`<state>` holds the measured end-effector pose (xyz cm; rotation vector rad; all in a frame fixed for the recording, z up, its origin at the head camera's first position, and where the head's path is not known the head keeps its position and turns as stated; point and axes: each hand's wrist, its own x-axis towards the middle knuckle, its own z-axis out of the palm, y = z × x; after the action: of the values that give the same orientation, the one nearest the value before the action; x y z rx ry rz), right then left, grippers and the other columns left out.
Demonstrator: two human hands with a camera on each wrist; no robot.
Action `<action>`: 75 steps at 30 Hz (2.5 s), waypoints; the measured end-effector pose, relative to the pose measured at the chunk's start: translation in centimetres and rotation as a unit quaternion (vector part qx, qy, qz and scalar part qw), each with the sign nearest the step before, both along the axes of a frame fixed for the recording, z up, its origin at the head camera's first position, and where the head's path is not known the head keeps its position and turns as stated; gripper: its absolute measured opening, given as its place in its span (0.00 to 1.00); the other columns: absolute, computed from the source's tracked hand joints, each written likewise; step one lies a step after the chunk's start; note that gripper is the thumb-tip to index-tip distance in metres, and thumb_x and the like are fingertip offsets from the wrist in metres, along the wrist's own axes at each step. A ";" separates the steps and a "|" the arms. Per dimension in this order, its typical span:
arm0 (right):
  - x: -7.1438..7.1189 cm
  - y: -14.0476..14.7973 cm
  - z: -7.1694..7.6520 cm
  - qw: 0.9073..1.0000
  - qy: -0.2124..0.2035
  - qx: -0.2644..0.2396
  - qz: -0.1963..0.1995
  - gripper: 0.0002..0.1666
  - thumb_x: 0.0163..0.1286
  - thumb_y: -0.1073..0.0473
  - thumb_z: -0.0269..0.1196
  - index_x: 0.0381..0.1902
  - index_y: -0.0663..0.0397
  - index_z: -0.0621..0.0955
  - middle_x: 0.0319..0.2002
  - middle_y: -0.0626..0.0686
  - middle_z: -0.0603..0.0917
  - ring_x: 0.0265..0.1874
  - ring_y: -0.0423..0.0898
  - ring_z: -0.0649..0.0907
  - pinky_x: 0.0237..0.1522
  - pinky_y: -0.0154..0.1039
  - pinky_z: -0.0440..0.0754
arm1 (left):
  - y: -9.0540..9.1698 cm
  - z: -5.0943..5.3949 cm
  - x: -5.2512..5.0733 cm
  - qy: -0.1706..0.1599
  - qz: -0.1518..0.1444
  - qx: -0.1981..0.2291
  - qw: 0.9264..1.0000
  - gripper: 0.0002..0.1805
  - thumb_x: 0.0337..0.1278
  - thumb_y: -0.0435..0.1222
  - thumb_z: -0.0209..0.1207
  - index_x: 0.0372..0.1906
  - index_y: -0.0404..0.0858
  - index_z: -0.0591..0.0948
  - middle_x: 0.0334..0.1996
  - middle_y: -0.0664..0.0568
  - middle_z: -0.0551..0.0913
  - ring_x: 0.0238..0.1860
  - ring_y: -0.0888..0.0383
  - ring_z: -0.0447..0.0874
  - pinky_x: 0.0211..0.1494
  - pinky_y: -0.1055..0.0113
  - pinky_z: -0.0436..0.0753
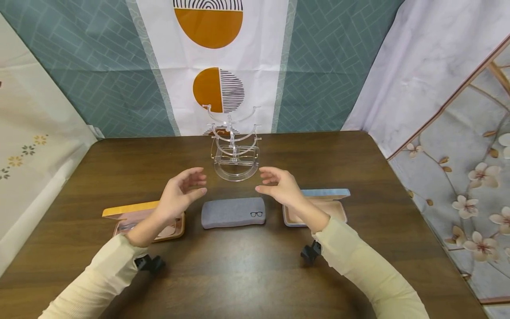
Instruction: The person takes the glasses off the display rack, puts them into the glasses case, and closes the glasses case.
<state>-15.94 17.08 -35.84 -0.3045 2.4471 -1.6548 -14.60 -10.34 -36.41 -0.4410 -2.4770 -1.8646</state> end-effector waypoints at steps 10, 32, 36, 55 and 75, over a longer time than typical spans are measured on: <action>-2.0 -0.2 1.2 1.000 -0.022 0.018 -0.010 0.32 0.58 0.64 0.64 0.61 0.60 0.69 0.51 0.60 0.75 0.49 0.53 0.75 0.50 0.47 0.73 | 1.0 0.3 -1.8 -0.034 0.016 0.003 0.999 0.25 0.52 0.25 0.58 0.58 0.31 0.69 0.46 0.38 0.76 0.47 0.47 0.76 0.46 0.62 0.77; -6.4 -1.7 2.4 0.996 -0.082 0.011 -0.030 0.38 0.61 0.62 0.62 0.67 0.58 0.61 0.55 0.64 0.71 0.49 0.57 0.77 0.46 0.45 0.78 | 1.3 2.5 -6.8 -0.140 0.068 0.050 0.987 0.27 0.57 0.25 0.51 0.63 0.30 0.62 0.49 0.31 0.74 0.48 0.45 0.76 0.47 0.55 0.78; -7.1 -2.0 2.7 0.996 -0.085 0.017 -0.030 0.37 0.61 0.62 0.62 0.66 0.59 0.61 0.55 0.64 0.71 0.50 0.57 0.77 0.46 0.45 0.78 | 1.3 2.8 -7.9 -0.156 0.080 0.042 0.984 0.28 0.57 0.26 0.51 0.64 0.30 0.61 0.49 0.33 0.75 0.48 0.44 0.76 0.47 0.57 0.78; -11.3 -1.9 3.2 0.984 -0.156 0.026 -0.082 0.31 0.66 0.61 0.57 0.64 0.65 0.62 0.58 0.64 0.71 0.53 0.58 0.74 0.47 0.44 0.77 | 0.4 3.4 -12.7 -0.284 0.107 0.034 0.952 0.26 0.62 0.30 0.49 0.64 0.27 0.61 0.57 0.33 0.69 0.55 0.42 0.71 0.56 0.54 0.72; -13.3 -3.2 2.2 0.969 -0.185 0.021 -0.161 0.22 0.65 0.65 0.57 0.55 0.71 0.70 0.52 0.68 0.74 0.47 0.60 0.79 0.43 0.46 0.79 | 0.2 2.2 -15.5 -0.331 0.159 0.001 0.930 0.24 0.58 0.29 0.55 0.58 0.26 0.65 0.47 0.35 0.78 0.45 0.47 0.80 0.40 0.60 0.81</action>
<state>-29.24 13.84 -33.69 0.3955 2.3239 -1.5913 -30.14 -10.14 -34.21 0.6724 -2.6671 -2.1107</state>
